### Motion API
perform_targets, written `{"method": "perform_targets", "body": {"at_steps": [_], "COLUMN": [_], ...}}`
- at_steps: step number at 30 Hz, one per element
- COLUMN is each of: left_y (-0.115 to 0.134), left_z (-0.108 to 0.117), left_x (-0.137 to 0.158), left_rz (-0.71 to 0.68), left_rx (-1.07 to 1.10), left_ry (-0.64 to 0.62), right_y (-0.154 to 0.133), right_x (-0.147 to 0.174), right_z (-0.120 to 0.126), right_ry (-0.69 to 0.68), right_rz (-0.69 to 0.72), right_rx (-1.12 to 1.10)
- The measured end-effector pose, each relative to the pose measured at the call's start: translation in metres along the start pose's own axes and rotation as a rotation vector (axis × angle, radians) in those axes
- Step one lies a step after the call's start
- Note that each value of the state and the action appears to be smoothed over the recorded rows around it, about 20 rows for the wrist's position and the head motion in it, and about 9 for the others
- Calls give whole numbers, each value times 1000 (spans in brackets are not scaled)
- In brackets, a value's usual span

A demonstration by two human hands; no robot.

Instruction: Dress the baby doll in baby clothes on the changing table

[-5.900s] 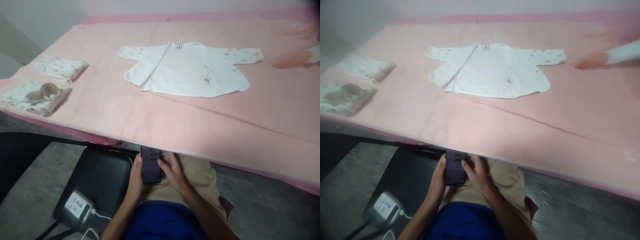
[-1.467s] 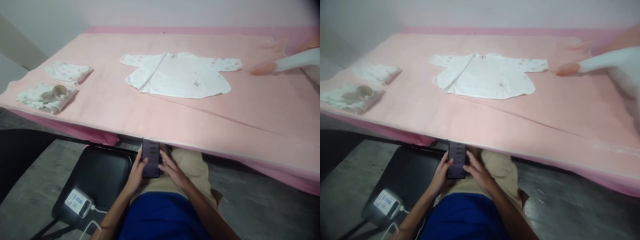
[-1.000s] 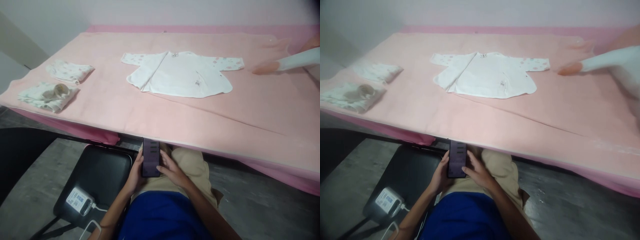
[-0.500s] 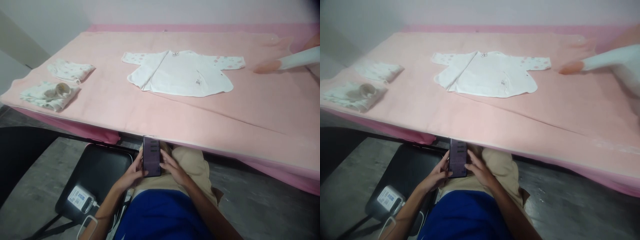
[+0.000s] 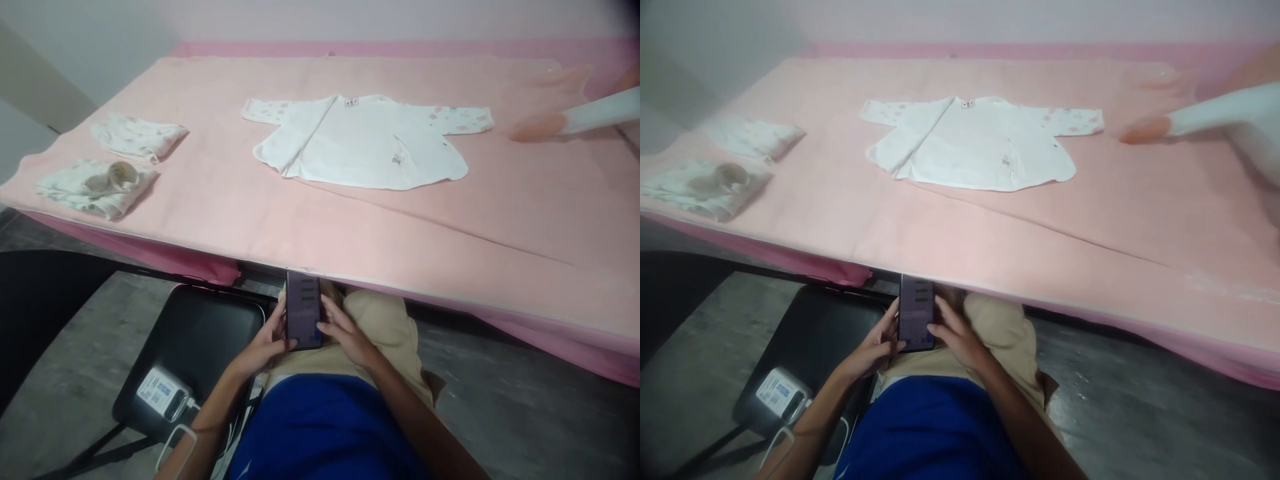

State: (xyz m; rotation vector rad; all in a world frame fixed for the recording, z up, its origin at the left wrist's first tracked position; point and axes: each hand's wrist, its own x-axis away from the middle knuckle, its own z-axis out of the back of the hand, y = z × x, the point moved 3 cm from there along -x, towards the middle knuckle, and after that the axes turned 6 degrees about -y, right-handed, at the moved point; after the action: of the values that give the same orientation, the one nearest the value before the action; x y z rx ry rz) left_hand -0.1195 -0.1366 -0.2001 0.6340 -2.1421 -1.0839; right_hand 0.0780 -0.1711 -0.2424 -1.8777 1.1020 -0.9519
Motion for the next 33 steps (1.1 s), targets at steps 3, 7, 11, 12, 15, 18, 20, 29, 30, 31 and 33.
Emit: {"method": "perform_targets", "body": {"at_steps": [3,7,11,12,15,18,20,29,30,31,33], "left_y": [-2,-5,-6,-6,-9,-13,-14,-11,-12,-13,-15], "left_z": [1,2,2,2,4,7,7,3,3,3,3], "left_x": [0,0,-1,-1,-2,-4,-4,-3,-3,-3,-4], "left_rz": [-2,-11,-7,-6,-8,-14,-23,-27,-28,-30,-33], "left_rx": [7,-20,-30,-28,-16,-8,3,1,1,3,7], "left_ry": [-1,-6,-7,-9,-26,-56,-72,-68,-67,-67,-69], "right_y": [1,6,8,8,4,-1,-2,3,3,2,1], "right_x": [0,0,1,1,2,3,3,1,1,0,-2], "right_z": [0,2,4,4,3,3,3,4,3,2,-1], "right_ry": [-15,7,40,46,50,32,38,23,25,28,43], "right_rz": [30,15,-22,-27,-20,-11,-25,8,18,30,54], "right_rx": [29,41,15,10,12,27,39,79,94,110,142]}}
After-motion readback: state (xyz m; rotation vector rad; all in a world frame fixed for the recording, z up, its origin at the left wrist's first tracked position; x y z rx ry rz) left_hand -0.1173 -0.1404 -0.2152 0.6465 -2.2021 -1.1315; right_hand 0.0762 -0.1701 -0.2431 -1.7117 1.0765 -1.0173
